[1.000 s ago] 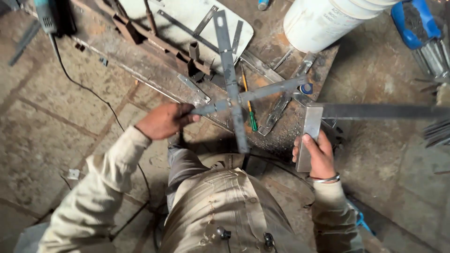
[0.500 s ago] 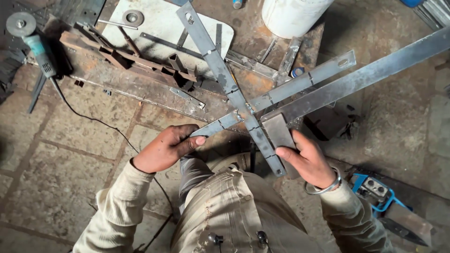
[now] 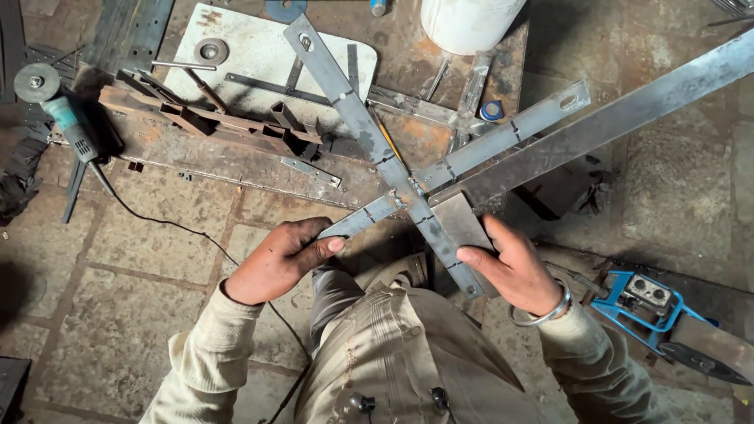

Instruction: Welding and measuring metal strips to form a cross-shaped structure.

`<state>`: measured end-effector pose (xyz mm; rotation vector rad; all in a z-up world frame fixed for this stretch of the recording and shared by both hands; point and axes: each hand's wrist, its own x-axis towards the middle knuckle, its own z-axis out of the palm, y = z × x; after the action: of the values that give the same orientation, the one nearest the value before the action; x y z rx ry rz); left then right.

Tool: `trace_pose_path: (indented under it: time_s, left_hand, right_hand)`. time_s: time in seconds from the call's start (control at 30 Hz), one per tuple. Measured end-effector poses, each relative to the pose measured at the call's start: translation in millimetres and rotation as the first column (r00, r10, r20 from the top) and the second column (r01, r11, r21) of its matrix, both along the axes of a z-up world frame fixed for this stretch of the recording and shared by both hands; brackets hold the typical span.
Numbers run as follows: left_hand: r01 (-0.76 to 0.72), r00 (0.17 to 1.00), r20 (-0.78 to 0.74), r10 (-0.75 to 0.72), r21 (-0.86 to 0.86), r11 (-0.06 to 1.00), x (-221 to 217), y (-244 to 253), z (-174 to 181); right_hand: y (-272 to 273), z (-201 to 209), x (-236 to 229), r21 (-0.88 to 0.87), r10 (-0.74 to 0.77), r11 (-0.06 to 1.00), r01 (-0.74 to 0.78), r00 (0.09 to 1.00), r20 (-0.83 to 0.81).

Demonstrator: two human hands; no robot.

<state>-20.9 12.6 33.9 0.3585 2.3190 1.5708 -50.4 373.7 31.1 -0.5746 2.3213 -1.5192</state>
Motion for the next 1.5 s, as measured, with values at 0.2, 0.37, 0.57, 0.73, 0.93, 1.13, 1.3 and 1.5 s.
trace_pose_path:
  time_s: [0.2, 0.37, 0.57, 0.73, 0.93, 1.13, 1.3, 1.5]
  left_hand:
    - [-0.011, 1.000, 0.003, 0.011, -0.007, 1.000, 3.8, -1.0, -1.6]
    - [-0.019, 1.000, 0.015, 0.020, -0.010, 1.000, 7.8, -3.0, -5.0]
    - [-0.031, 0.999, 0.017, 0.031, -0.011, 0.999, 12.5, -5.6, -4.5]
    - [-0.032, 0.999, -0.008, 0.032, 0.003, 0.999, 14.2, -6.8, -0.4]
    - [-0.047, 0.998, 0.038, 0.048, -0.012, 0.999, 18.9, -9.5, -3.9]
    - [-0.052, 0.997, 0.057, 0.051, 0.010, 0.999, 21.7, -14.1, -13.1]
    - [-0.049, 0.996, 0.083, 0.045, 0.048, 0.998, 25.1, -18.1, -22.3]
    - [-0.079, 0.977, 0.199, 0.070, 0.040, 0.996, 28.3, -21.7, -28.9]
  right_hand:
    - [-6.9, 3.7, 0.3, -0.013, 0.009, 1.000, -0.009, 1.000, -0.023]
    - [-7.7, -0.2, 0.8, 0.030, 0.002, 1.000, -0.001, 1.000, -0.006]
    - [-12.2, 2.6, 2.2, -0.018, 0.027, 0.999, -0.027, 0.999, -0.019]
    - [-11.4, -4.1, 4.5, 0.051, -0.012, 0.999, 0.011, 1.000, 0.021]
    - [-18.2, -2.3, 4.9, -0.001, 0.015, 1.000, -0.015, 0.999, 0.028]
    - [-22.8, -2.0, 6.1, 0.044, 0.021, 0.999, -0.022, 1.000, 0.005]
    - [-25.9, -4.7, 8.7, -0.017, 0.026, 1.000, -0.026, 1.000, 0.008]
    - [-30.4, -1.2, 8.6, 0.037, 0.021, 0.999, -0.022, 1.000, 0.010]
